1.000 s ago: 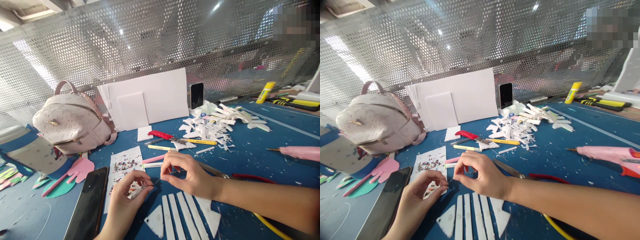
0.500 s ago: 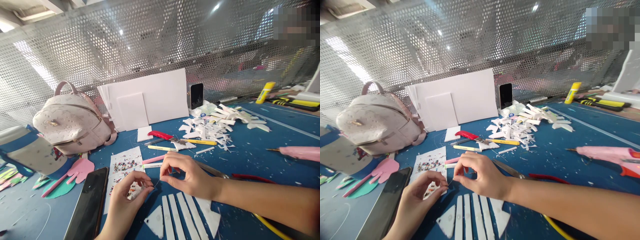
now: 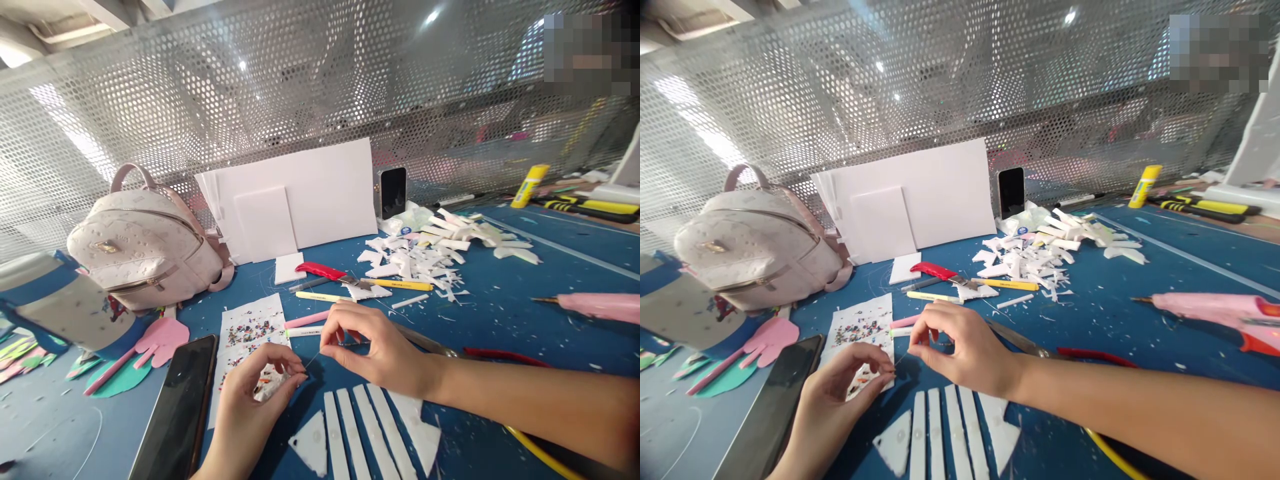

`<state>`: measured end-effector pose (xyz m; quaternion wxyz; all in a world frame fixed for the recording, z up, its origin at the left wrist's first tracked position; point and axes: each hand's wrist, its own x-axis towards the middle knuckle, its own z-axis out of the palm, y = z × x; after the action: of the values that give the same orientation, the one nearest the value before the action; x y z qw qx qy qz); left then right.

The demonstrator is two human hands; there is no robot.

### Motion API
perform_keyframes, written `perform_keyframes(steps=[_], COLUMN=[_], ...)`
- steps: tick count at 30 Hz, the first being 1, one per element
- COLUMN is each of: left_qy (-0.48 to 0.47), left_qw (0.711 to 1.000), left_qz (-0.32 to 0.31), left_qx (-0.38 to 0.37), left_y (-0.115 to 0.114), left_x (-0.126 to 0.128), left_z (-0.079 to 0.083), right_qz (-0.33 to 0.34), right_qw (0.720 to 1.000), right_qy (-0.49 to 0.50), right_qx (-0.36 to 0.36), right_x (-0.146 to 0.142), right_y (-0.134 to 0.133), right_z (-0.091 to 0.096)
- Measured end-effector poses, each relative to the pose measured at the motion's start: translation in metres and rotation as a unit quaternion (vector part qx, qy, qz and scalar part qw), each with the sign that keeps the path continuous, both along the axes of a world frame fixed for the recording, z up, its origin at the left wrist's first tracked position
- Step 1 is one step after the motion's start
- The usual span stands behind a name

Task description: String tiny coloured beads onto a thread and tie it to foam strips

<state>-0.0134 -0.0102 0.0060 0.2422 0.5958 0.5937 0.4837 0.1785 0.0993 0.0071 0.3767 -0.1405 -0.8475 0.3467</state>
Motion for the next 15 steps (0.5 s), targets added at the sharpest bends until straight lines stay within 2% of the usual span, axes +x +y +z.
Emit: perform_keyframes(steps=[8, 15], left_qy=[0.007, 0.051], left_qw=[1.0, 0.998], left_qz=[0.002, -0.023], left_qx=[0.019, 0.031], left_y=[0.0005, 0.0014], left_x=[-0.0016, -0.0083], left_z=[-0.0027, -0.008], right_qz=[0.013, 0.024], right_qw=[1.0, 0.999], right_qy=[0.016, 0.021], right_qx=[0.007, 0.024], right_x=[-0.0011, -0.0013], right_y=[0.0002, -0.0012], right_z=[0.0029, 0.0025])
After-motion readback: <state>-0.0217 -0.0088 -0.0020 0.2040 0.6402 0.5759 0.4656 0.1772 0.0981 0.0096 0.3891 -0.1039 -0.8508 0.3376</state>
